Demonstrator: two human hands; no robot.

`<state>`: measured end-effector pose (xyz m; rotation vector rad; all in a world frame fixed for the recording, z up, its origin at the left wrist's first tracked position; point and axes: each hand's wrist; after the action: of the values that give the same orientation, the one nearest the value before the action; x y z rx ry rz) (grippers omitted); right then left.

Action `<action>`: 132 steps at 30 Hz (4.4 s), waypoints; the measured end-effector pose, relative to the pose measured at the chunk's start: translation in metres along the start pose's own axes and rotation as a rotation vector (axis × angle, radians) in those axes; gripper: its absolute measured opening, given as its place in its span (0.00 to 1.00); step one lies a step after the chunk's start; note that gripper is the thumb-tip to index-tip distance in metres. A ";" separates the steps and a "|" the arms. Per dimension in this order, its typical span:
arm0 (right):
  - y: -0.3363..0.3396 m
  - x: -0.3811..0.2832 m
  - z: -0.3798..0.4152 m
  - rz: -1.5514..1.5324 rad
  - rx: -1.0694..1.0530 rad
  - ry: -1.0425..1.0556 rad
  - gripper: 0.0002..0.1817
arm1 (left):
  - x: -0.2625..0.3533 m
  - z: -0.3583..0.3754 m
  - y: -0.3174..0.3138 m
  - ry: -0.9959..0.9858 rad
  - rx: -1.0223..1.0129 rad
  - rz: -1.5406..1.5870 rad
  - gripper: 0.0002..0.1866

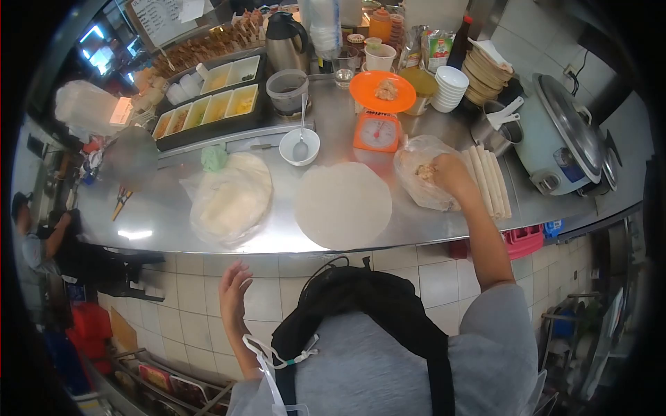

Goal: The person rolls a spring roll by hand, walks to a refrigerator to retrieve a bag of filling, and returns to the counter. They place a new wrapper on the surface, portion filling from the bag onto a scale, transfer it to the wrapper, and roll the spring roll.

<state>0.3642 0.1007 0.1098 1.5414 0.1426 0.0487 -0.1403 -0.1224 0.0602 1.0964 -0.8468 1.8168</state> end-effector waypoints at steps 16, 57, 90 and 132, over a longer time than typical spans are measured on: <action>-0.044 -0.037 0.029 0.222 0.428 0.188 0.08 | 0.022 -0.022 -0.057 -0.010 -0.373 -0.133 0.20; 0.093 -0.049 -0.179 -0.671 0.410 0.231 0.15 | -0.019 0.068 0.031 -0.034 0.078 0.021 0.22; -0.018 -0.008 0.038 0.051 0.207 0.319 0.05 | -0.010 0.023 0.005 0.027 -0.077 -0.038 0.21; 0.092 -0.014 -0.044 -0.728 0.232 0.162 0.05 | -0.024 0.053 0.044 0.049 0.074 0.020 0.22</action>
<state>0.3503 0.1457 0.2011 1.6326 0.8523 -0.4326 -0.1548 -0.1938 0.0533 1.0889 -0.7698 1.8974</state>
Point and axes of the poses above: each hand's wrist, its own z-axis away from the middle knuckle, its own y-axis out of the back of the hand, x = y × z, and after that the axes turned 4 degrees about z, right-handed
